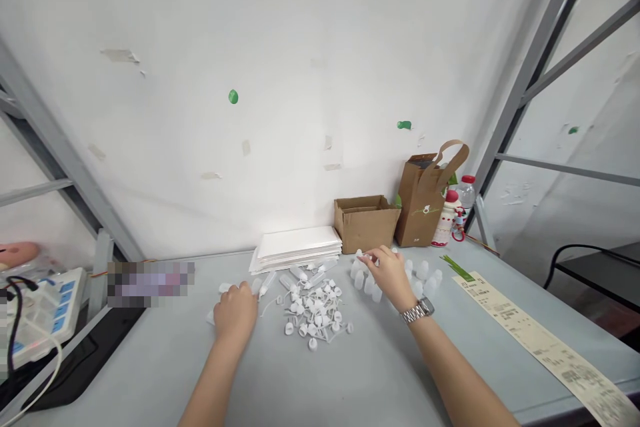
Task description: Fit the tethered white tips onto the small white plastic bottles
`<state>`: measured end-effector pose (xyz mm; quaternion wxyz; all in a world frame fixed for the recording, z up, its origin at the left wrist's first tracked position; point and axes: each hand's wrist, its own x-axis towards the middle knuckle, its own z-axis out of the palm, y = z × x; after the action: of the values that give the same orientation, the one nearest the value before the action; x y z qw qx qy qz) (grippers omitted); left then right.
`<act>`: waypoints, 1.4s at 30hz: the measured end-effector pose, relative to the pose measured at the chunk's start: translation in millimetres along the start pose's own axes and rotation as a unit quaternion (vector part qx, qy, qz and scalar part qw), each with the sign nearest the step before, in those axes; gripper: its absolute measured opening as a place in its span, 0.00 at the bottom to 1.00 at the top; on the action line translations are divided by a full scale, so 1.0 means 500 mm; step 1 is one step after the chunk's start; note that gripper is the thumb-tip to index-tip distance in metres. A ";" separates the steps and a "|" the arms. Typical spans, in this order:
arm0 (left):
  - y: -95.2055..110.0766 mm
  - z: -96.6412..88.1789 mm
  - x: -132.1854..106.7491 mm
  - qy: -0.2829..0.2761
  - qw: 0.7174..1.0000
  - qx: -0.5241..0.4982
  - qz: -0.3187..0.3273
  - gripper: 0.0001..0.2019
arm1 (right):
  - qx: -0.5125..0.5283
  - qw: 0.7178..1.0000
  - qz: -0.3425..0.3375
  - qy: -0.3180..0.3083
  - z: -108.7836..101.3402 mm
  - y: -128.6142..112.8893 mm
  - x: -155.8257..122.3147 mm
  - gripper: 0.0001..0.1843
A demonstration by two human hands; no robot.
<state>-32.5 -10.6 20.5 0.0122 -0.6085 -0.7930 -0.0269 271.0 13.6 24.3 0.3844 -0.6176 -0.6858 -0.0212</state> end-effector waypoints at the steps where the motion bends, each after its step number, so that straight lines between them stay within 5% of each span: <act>1: 0.000 0.000 0.000 0.001 1.000 -0.002 0.001 0.14 | -0.013 1.000 -0.003 -0.004 0.002 0.001 -0.001 0.21; 11: 0.003 -0.004 -0.001 0.014 1.000 -0.018 0.001 0.13 | -0.091 0.995 -0.015 -0.026 0.017 0.014 -0.004 0.21; 21: 0.015 -0.019 -0.004 0.071 0.992 -0.096 -0.034 0.15 | -0.035 0.999 -0.023 0.014 0.004 0.003 -0.003 0.25; 24: 0.023 -0.017 -0.002 0.107 0.967 -0.230 0.034 0.15 | 0.014 0.999 -0.040 0.011 -0.002 -0.025 -0.010 0.24; 28: 0.051 -0.015 -0.021 0.090 0.903 -0.353 0.228 0.13 | 0.094 0.992 -0.068 -0.044 0.009 -0.083 -0.040 0.21; 32: 0.087 -0.008 -0.055 0.050 0.875 -0.370 0.309 0.15 | 0.260 0.951 -0.033 -0.165 0.032 -0.131 -0.081 0.20; 36: 0.102 -0.005 -0.070 0.036 0.861 -0.407 0.303 0.16 | 0.347 0.922 0.028 -0.171 0.044 -0.148 -0.099 0.15; 42: 0.097 -0.018 -0.057 0.054 0.839 -0.448 0.304 0.08 | 0.453 0.865 0.128 -0.172 0.051 -0.136 -0.080 0.20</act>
<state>21.4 -26.1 29.4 -0.2118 -0.7555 -0.4673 -0.4073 197.2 -22.9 14.2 0.4974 -0.4518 -0.5902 0.4474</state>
